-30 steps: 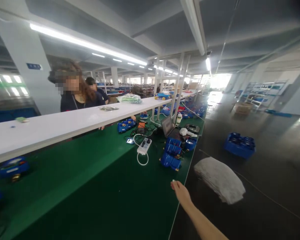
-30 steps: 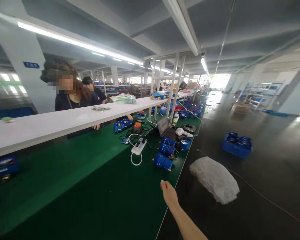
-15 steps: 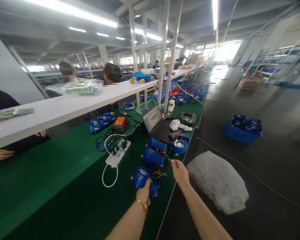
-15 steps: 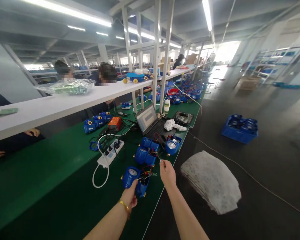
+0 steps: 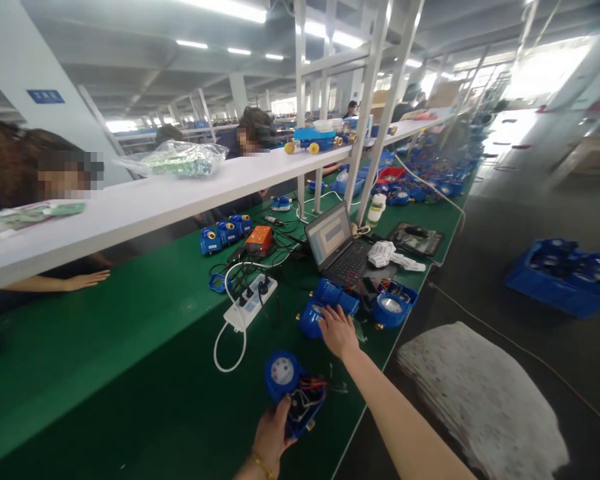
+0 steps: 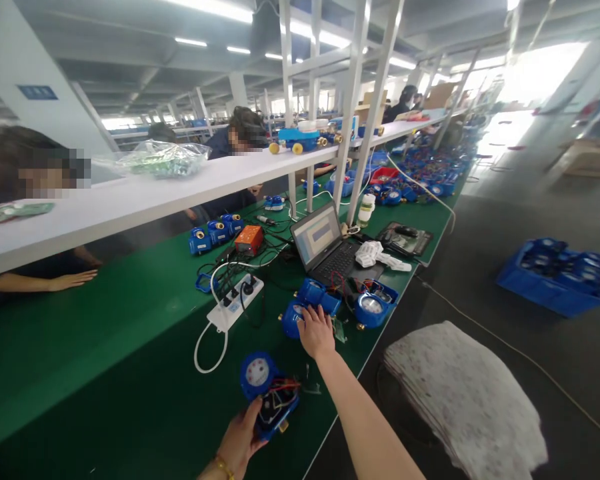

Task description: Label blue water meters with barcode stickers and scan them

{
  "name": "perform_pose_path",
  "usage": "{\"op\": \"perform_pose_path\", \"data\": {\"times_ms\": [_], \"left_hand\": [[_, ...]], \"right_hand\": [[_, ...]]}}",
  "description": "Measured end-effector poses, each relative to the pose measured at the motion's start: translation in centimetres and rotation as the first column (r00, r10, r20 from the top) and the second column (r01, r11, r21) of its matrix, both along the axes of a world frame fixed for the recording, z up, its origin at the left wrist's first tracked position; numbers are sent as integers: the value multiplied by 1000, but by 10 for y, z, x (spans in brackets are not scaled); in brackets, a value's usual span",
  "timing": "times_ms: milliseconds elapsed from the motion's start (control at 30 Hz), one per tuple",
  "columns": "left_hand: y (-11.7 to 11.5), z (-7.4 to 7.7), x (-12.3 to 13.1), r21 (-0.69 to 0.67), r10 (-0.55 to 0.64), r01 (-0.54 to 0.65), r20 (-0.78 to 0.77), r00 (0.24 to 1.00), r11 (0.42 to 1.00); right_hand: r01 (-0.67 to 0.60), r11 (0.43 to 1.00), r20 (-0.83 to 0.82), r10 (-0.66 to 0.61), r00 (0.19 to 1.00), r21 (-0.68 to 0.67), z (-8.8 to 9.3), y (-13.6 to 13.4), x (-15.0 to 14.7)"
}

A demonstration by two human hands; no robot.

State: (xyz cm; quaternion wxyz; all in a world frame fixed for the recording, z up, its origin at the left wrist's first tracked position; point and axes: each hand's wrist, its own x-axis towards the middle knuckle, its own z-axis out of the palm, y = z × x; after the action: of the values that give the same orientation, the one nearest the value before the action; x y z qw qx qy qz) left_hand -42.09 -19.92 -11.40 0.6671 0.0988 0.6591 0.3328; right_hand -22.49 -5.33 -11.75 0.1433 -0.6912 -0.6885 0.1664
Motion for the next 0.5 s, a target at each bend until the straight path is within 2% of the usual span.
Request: {"op": "perform_pose_path", "data": {"times_ms": [167, 300, 400, 500], "left_hand": [[-33, -7, -51, 19, 77, -80, 97, 992, 997], [-60, -15, -77, 48, 86, -93, 137, 987, 994], [-75, -14, -88, 44, 48, -54, 134, 990, 998], [-83, -6, -89, 85, 13, -22, 108, 994, 996]], "right_hand": [[-188, 981, 109, 183, 977, 44, 19, -19, -12], [-320, 944, 136, 308, 942, 79, 30, -31, -26], [-285, 956, 120, 275, 954, 72, 29, -30, -34], [-184, 983, 70, 183, 981, 18, 26, -10, -31]]}}
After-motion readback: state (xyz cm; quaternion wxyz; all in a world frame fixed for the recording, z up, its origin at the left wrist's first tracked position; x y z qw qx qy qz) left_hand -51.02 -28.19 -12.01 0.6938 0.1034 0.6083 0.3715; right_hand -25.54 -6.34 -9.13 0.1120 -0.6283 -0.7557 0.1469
